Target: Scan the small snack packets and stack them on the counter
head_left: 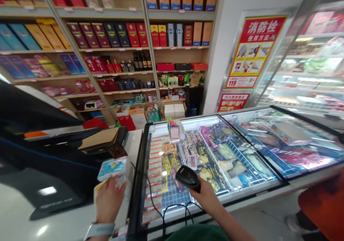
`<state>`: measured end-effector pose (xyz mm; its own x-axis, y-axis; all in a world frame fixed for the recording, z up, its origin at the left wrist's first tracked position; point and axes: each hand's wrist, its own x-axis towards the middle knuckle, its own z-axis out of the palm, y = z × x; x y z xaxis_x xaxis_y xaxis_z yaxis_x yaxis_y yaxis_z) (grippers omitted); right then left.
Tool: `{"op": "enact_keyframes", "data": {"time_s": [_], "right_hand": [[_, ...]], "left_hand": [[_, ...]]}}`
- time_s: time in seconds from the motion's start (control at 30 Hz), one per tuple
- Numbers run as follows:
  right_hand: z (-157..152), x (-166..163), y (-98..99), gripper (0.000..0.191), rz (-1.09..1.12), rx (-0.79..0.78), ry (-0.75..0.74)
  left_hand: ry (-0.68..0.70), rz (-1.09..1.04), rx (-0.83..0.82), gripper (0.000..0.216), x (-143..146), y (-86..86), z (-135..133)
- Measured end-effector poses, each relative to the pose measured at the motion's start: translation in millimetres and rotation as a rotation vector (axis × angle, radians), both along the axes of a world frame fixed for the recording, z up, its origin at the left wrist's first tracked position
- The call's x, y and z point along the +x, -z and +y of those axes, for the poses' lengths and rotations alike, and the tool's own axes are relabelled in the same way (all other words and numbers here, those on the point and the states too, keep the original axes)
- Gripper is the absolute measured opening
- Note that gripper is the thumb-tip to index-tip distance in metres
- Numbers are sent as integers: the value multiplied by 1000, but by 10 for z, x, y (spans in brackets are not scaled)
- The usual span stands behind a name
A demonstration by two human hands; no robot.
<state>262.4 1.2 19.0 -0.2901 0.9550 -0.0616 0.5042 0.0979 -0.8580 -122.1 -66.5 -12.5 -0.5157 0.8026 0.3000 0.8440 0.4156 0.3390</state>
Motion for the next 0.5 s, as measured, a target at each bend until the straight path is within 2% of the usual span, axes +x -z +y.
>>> {"op": "enact_keyframes", "data": {"time_s": [0.07,0.17,0.33,0.5], "right_hand": [[0,-9,-10,28,19,2,-2],[1,-9,-15,29,38,9,19],[17,16,2,28,36,5,40],[25,21,-1,27,38,-13,32]], "left_hand": [[-14,35,-102,58,-198,87,35],[43,7,-230,53,-411,170,104],[62,-62,-298,49,-596,172,171],[-13,-134,-317,68,-663,176,175]]}}
